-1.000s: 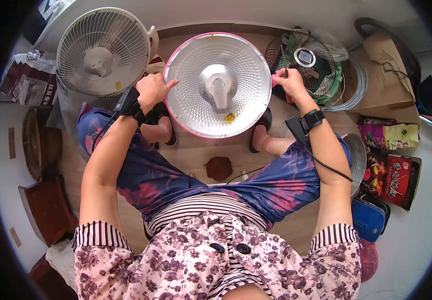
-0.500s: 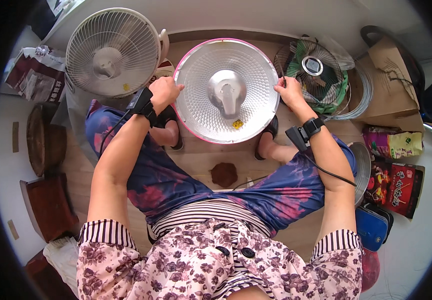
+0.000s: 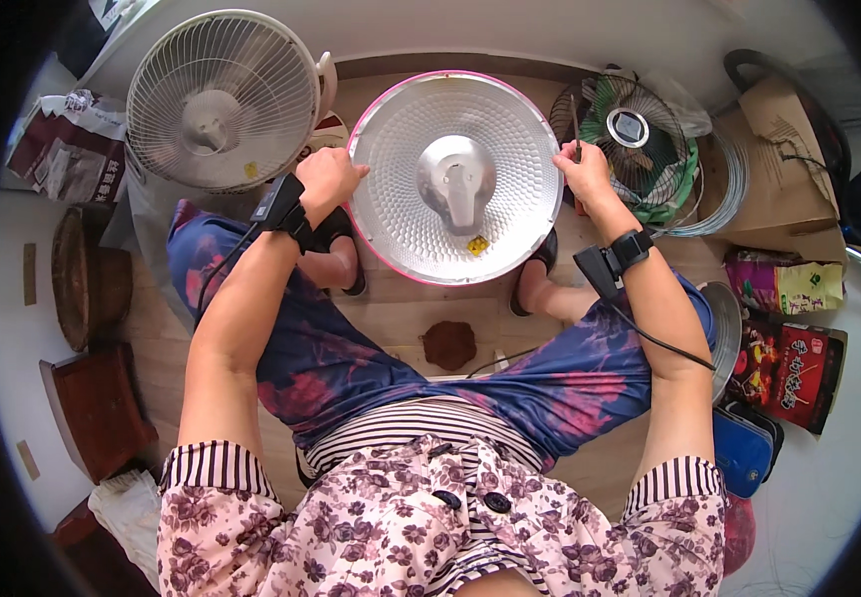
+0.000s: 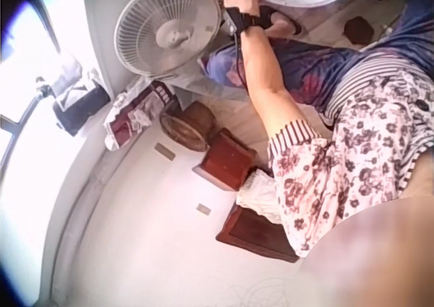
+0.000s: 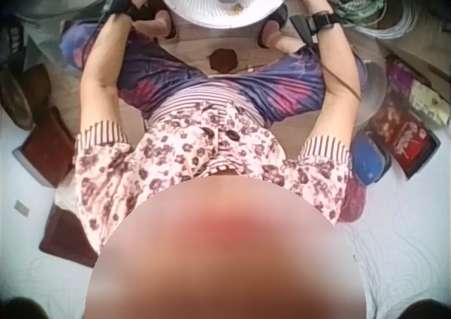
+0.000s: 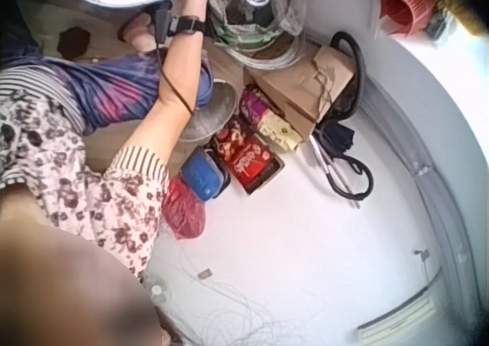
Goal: The person disassembles an electric fan by removing the front grille with a tool, taking off the blades, and cleaning the internal components before reassembling the unit.
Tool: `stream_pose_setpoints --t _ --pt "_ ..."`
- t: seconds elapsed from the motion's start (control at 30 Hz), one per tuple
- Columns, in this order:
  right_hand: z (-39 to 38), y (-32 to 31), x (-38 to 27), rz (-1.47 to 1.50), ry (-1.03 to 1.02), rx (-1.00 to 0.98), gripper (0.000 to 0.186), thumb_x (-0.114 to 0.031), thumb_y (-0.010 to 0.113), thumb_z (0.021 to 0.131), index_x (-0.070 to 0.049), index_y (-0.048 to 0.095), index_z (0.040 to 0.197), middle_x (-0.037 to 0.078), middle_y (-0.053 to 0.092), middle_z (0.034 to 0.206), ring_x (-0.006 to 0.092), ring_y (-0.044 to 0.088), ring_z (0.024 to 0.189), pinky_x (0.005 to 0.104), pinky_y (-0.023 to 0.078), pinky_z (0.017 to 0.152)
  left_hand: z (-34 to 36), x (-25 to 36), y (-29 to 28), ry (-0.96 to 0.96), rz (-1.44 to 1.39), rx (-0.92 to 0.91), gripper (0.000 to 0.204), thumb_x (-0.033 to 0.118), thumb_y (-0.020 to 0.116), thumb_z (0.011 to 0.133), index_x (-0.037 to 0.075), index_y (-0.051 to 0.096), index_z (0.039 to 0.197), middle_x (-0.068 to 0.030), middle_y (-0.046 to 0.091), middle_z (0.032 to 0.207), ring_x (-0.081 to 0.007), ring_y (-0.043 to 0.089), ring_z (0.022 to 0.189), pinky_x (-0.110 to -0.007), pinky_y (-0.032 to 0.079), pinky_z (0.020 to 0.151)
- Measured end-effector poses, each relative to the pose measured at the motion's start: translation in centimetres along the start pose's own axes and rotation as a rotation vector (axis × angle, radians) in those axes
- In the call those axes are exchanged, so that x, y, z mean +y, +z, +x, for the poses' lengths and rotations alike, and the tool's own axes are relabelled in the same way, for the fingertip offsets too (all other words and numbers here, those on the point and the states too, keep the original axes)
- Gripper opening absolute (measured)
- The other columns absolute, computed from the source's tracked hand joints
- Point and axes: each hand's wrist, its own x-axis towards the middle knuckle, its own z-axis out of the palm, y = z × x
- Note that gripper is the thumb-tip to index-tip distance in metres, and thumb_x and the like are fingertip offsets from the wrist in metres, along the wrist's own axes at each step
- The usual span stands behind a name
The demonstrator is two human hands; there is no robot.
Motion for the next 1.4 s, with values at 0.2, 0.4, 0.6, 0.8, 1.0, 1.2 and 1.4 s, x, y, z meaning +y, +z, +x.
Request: stream_pose_setpoints --t 0.2,0.4,0.6,0.8,1.0,1.2,1.4 --pt "0.2 0.2 0.5 0.063 0.052 -0.051 0.02 -0.019 0.071 0.072 -0.002 0.061 0.076 0.013 0.065 0.073 0.0274 0.063 0.071 0.0381 0.048 0.068 0.1 -0.2 -0.7 0.036 0.014 0.026 0.043 0.041 0.067 0.077 -0.001 0.067 0.082 -0.0206 0.066 0.082 -0.0357 0.064 0.082 -0.044 0.049 0.072" --pt "0.1 0.1 0.1 0.054 0.084 0.001 0.02 -0.02 0.071 0.072 -0.003 0.063 0.078 0.013 0.066 0.074 0.0266 0.063 0.071 0.0373 0.048 0.068 0.2 -0.2 -0.5 0.038 0.0 0.033 0.04 0.038 0.07 0.076 -0.002 0.067 0.081 -0.0203 0.065 0.082 -0.0363 0.063 0.081 -0.044 0.049 0.071" --pt "0.5 0.0 0.5 -0.001 0.081 0.009 0.018 -0.015 0.069 0.077 0.001 0.064 0.082 0.003 0.062 0.07 0.0111 0.054 0.061 0.0273 0.044 0.058 0.2 0.2 -1.0 0.049 0.029 0.01 0.039 0.037 0.07 0.075 -0.002 0.067 0.082 -0.0207 0.065 0.083 -0.0362 0.064 0.083 -0.044 0.049 0.072" --pt "1.3 0.0 1.8 0.36 0.204 -0.068 0.016 -0.017 0.069 0.077 -0.001 0.065 0.077 0.005 0.062 0.067 0.0137 0.055 0.058 0.0308 0.045 0.055 0.3 -0.3 -0.6 0.043 0.004 0.016 0.039 0.037 0.07 0.075 -0.001 0.067 0.083 -0.0214 0.065 0.083 -0.0373 0.063 0.082 -0.045 0.049 0.071" --pt "1.4 -0.3 1.7 0.416 0.214 -0.037 0.014 -0.016 0.068 0.078 -0.002 0.065 0.076 0.001 0.059 0.063 0.0103 0.049 0.054 0.0285 0.041 0.051 0.4 -0.2 -0.2 0.042 -0.018 0.041 0.038 0.035 0.071 0.074 -0.001 0.066 0.081 -0.0207 0.065 0.082 -0.0373 0.063 0.082 -0.045 0.049 0.07" --pt "1.1 -0.7 0.7 0.515 0.267 -0.053 0.014 -0.013 0.066 0.082 -0.001 0.064 0.076 0.003 0.06 0.065 0.0097 0.05 0.053 0.0264 0.042 0.05 0.4 -0.7 0.0 0.036 -0.041 0.037 0.038 0.036 0.072 0.073 -0.001 0.066 0.082 -0.0203 0.065 0.083 -0.0377 0.062 0.082 -0.045 0.048 0.07" --pt "0.8 -0.8 0.1 0.622 0.334 -0.022 0.013 -0.01 0.064 0.082 0.001 0.062 0.075 0.006 0.064 0.069 0.0116 0.055 0.053 0.0258 0.044 0.049 0.3 -0.3 -0.1 0.021 -0.021 0.023 0.04 0.035 0.072 0.073 -0.002 0.066 0.085 -0.0205 0.065 0.085 -0.037 0.063 0.084 -0.045 0.049 0.072"
